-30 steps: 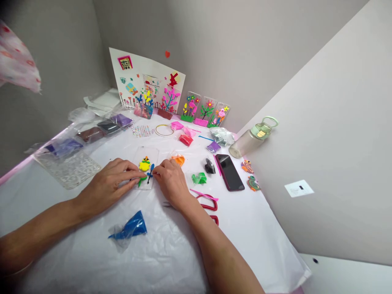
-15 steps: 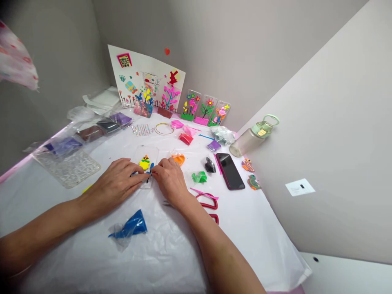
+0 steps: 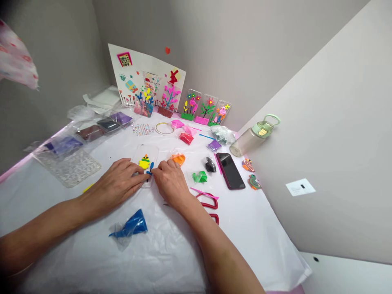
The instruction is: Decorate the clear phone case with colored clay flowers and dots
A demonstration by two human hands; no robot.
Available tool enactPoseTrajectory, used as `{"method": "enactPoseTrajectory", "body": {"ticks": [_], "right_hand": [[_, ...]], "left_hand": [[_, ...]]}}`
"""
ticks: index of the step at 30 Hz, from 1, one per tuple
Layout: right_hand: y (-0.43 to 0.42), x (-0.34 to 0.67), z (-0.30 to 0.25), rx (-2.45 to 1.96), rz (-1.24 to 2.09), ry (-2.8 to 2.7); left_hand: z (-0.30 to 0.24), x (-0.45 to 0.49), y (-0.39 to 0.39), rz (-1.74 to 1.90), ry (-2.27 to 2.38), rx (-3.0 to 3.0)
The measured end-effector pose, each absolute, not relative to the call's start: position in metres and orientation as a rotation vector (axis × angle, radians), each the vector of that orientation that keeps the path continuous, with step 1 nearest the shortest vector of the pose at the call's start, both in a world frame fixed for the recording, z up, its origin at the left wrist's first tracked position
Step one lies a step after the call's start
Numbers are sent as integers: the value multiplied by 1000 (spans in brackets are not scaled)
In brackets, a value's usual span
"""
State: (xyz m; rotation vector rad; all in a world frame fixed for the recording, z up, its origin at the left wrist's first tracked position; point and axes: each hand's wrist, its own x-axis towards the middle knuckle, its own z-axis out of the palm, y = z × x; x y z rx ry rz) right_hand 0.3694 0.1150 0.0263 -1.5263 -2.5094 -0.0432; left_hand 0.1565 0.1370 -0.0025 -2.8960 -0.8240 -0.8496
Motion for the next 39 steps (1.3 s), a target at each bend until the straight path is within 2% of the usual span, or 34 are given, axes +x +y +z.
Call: {"method": "enactPoseTrajectory", "body": {"ticks": [19,23,30,35,39], "right_hand": [[113,369,32,-1509,-68,-2533],[110,381,54,-1576,-129,-2435],[79,428,105,-1869,-192,-2311],[59,450,95,-2010,-105,-2493],[55,458,77,-2063,-76,-2567]], "left_hand": [[-3,157,137,-947,-865,-2939],[10,154,134,-1028,-866,-2951],[38,141,129,-1412,-955,-2961],[41,141,129,-1131,-849,-3157],[29,140,136,-887,-974,-3161]]}}
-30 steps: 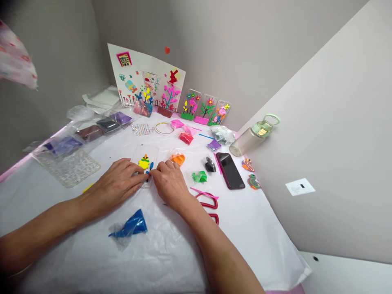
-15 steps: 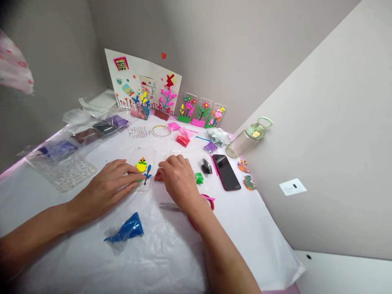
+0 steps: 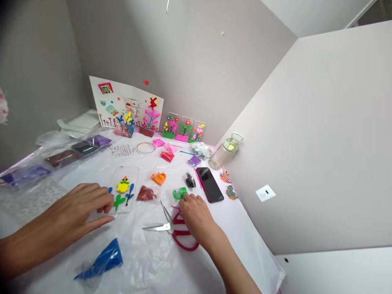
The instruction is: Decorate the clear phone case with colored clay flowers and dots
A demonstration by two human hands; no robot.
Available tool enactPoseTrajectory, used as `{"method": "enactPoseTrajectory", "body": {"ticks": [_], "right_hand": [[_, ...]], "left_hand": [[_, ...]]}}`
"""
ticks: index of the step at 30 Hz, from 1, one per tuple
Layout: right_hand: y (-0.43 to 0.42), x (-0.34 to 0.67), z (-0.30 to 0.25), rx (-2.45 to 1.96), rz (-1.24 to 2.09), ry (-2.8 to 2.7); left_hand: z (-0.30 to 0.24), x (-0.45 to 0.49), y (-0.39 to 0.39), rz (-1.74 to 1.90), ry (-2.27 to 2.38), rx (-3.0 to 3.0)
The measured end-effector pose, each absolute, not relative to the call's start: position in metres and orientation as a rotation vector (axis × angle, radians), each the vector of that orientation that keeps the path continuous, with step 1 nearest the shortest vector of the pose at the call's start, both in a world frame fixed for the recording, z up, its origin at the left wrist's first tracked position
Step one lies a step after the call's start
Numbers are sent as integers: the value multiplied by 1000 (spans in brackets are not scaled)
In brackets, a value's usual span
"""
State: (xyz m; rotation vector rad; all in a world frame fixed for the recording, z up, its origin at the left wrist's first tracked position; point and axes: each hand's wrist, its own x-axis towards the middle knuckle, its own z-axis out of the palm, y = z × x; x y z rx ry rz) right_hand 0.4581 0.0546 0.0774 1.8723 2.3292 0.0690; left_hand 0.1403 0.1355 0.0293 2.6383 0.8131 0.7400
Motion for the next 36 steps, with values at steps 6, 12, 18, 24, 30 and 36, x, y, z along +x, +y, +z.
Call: {"method": "enactPoseTrajectory", "body": {"ticks": [6,12,18,24,30,36], "right_hand": [[52,465,82,1868,-19,2320],[58,465,104,1982,-306,2555],[83,421,107,2470,-1118,2861],[109,370,73,2534,-1898,2701],[113,357,47,2803,-1686,2607],[106,360,34,2553,-838,2875]], "left_hand": [[7,137,147,712,902,2686],[-4,137,150,745,982,2651],[-10,136,152,766,1053,2607],[-16,132,158,932,1058,2547],[-28,116,165,862,983,2573],[-48,108,165,789,951,2581]]}}
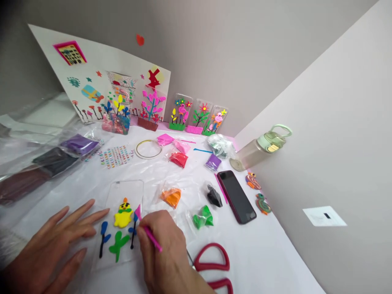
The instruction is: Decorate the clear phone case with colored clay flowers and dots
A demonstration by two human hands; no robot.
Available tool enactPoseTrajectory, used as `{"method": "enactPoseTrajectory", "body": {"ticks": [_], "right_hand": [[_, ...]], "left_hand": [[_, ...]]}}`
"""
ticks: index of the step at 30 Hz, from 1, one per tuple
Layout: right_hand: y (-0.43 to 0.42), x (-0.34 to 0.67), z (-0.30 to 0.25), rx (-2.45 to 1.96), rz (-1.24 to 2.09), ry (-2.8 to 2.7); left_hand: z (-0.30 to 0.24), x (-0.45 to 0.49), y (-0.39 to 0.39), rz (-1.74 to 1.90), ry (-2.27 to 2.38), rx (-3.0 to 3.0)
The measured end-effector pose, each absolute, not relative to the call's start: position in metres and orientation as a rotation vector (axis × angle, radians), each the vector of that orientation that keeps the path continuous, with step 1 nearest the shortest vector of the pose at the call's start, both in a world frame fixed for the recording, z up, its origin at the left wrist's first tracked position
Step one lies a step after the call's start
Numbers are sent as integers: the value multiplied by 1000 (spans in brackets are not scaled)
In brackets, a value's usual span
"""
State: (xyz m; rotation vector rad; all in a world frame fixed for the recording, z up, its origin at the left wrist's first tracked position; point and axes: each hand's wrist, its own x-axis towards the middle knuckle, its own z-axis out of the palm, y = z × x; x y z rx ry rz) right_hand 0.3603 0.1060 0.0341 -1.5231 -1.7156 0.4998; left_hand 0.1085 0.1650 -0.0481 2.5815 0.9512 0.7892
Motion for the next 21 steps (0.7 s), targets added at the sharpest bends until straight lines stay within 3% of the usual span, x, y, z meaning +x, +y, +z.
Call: {"method": "enactPoseTrajectory", "body": {"ticks": [10,21], "right_hand": [[113,359,17,-1523,287,-1953],[117,361,14,-1526,336,-2052]], "left_hand": [[-65,109,162,630,1030,2638],[-60,111,160,677,1001,2689]]}}
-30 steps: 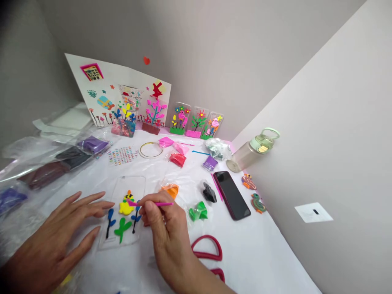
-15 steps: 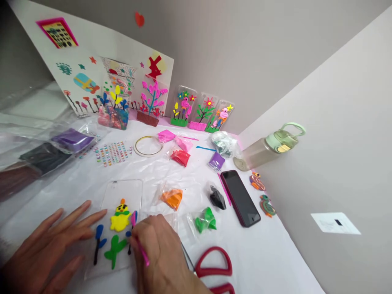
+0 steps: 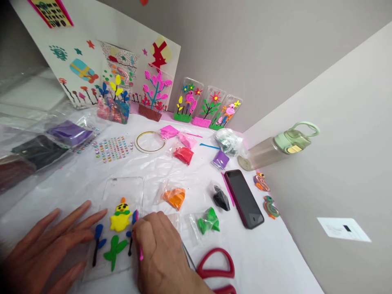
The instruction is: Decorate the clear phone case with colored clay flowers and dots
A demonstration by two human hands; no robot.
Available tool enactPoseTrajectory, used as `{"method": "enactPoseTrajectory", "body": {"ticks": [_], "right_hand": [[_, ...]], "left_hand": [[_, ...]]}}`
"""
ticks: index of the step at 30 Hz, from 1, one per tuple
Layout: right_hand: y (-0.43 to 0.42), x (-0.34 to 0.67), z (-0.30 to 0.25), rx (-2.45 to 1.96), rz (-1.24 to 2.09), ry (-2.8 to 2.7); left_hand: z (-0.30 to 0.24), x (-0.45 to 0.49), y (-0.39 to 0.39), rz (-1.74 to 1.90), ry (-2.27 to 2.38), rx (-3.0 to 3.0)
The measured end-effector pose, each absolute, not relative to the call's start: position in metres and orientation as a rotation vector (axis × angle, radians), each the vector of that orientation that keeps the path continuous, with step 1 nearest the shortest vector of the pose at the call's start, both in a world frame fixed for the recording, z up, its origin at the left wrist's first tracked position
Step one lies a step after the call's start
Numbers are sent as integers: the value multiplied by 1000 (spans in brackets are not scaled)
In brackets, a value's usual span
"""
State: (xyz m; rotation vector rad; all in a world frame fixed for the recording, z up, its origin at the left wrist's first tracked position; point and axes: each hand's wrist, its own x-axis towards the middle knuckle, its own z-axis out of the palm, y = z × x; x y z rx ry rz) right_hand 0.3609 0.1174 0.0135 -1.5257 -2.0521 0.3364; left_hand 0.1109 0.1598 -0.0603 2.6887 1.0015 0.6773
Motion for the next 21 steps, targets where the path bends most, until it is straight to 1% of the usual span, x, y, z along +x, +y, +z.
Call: {"method": "enactPoseTrajectory", "body": {"ticks": [8,15,21], "right_hand": [[123,359,27,-1462,273,-2317],[117,364,19,-1462,348,-2072],[114,366,19,-1444,384,-2111]], "left_hand": [[-64,112,161,680,1019,2712],[-59,110,161,615,1005,2835],[-59,112,160,647,1023,2783]]}}
